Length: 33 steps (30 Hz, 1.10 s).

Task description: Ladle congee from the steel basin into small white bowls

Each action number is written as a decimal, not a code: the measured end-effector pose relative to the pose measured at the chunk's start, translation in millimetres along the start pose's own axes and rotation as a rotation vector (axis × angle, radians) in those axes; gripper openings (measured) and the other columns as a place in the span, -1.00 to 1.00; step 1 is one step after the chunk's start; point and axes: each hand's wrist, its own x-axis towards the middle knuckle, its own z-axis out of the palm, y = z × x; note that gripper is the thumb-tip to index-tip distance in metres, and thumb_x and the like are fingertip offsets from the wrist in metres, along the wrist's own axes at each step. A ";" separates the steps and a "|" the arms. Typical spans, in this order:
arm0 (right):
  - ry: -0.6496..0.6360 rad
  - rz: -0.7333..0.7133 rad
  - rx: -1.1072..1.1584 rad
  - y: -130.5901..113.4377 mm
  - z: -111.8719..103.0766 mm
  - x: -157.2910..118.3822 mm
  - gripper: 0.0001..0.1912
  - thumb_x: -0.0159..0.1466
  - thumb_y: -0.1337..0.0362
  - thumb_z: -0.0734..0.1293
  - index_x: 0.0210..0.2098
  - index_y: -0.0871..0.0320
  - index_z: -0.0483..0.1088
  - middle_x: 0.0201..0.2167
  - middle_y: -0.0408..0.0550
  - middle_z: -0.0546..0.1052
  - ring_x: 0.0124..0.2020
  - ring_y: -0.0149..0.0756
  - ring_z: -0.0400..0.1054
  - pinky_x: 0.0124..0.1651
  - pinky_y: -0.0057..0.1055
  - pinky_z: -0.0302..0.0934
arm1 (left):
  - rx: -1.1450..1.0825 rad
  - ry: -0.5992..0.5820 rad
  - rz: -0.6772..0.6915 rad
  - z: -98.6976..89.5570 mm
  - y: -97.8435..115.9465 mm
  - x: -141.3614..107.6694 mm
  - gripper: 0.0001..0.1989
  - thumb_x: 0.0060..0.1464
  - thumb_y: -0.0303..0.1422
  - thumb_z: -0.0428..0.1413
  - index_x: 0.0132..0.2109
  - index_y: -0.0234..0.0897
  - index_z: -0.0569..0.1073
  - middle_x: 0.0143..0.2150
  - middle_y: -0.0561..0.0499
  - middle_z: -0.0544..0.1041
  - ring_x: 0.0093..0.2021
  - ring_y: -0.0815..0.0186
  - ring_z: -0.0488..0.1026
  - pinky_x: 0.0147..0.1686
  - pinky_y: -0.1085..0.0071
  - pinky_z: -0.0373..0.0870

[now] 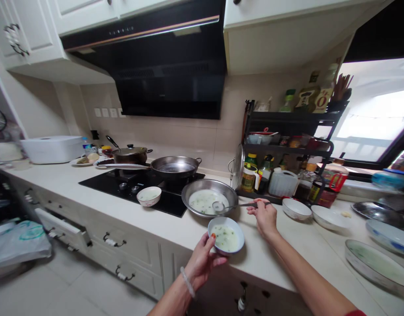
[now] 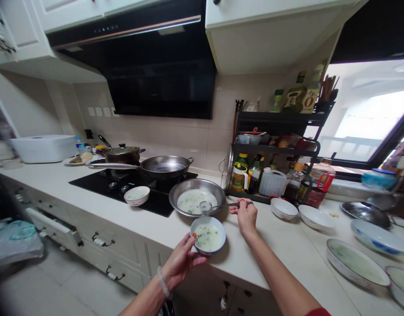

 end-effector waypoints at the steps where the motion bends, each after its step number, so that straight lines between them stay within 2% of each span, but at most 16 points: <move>1: 0.003 0.008 0.010 -0.2 -0.1 0.4 -0.80 0.00 0.21 0.36 -0.47 0.18 0.29 -0.62 -0.19 0.46 -0.71 -0.42 0.36 -0.73 -0.55 0.25 | 0.003 0.001 0.000 -0.1 -0.2 -0.1 -0.53 0.07 -0.26 0.16 0.09 -0.26 0.22 -0.06 -0.16 0.48 -0.39 0.29 0.55 -0.49 0.47 0.49; 26: -0.030 0.060 0.054 -7.5 -1.0 -2.3 -0.79 -0.02 0.22 0.38 -0.48 0.17 0.28 -0.64 -0.19 0.46 -0.71 -0.41 0.36 -0.72 -0.53 0.25 | 0.002 -0.004 0.001 1.1 1.4 -0.7 -0.54 0.07 -0.26 0.16 0.07 -0.26 0.23 -0.08 -0.14 0.49 -0.39 0.31 0.55 -0.48 0.47 0.49; 33: -0.031 0.044 0.068 -22.9 -2.1 -5.8 -0.81 -0.05 0.24 0.37 -0.49 0.19 0.30 -0.65 -0.16 0.48 -0.71 -0.41 0.35 -0.72 -0.54 0.23 | 0.012 -0.006 0.005 2.6 1.8 -3.0 -0.51 0.06 -0.25 0.17 0.09 -0.27 0.21 -0.04 -0.18 0.47 -0.39 0.29 0.55 -0.47 0.46 0.48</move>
